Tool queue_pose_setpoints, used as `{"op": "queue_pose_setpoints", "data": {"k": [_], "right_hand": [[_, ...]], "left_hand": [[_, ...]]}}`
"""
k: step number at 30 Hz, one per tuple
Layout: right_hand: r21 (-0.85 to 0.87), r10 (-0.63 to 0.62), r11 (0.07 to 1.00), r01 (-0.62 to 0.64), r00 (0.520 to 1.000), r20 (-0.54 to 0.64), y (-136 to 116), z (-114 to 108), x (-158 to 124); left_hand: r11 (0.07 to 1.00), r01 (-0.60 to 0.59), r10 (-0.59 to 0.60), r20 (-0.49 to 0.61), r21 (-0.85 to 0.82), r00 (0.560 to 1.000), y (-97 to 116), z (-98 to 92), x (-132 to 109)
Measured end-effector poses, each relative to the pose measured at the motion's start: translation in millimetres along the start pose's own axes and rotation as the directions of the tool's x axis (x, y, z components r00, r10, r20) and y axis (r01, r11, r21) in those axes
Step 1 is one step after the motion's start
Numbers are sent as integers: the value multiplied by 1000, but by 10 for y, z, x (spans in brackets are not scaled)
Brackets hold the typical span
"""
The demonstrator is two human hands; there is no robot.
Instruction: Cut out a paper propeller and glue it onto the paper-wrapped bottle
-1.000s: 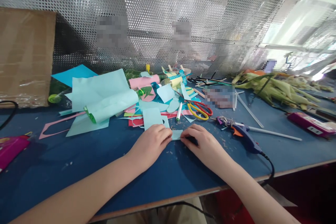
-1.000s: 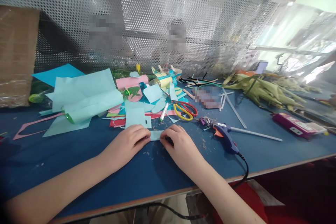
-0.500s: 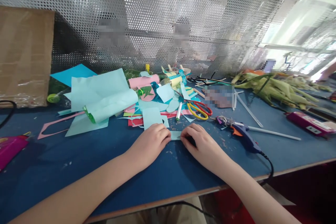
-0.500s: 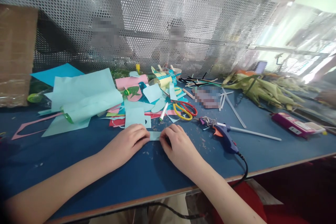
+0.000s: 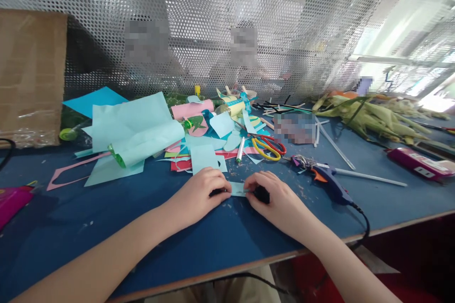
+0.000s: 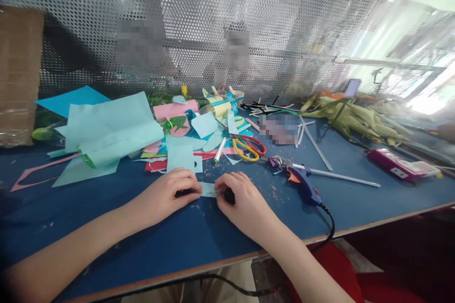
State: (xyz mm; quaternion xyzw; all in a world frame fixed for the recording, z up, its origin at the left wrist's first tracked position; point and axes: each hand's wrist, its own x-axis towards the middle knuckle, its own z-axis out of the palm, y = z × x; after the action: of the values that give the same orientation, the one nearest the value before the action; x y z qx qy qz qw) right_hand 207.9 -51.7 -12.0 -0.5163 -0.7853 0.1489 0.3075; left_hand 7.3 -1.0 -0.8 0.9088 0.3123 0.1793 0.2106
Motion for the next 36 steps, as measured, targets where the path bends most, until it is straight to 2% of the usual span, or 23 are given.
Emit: {"op": "queue_pose_setpoints", "data": {"k": [6,11,15,24,30,36], "right_hand": [[-9,31,999,-31,999,29,-4,-8,1],[8,38,999,-39,999,24,16,-7,7],[20,49,999,-50,998,35,32,-4,7],[-31,12,999,-11,1000,13,27,19,-3],[-32,12,999,-12,1000,-8,28,25,7],[-29,34,999,-34,999,-12,39,35,24]], "left_hand": [[1000,-12,12,-9,2,1000,-6,5,6],[999,32,-31,-47,30,998,2,12,-5],[999,-21,23,-38,49,999,-4,10,-14],[994,-58,61,-24,94,998,-29,25,-21],[994,11,-3,-65,112,998,5,53,8],[994,-13,18,-42,111,999,-6,50,-1]]}}
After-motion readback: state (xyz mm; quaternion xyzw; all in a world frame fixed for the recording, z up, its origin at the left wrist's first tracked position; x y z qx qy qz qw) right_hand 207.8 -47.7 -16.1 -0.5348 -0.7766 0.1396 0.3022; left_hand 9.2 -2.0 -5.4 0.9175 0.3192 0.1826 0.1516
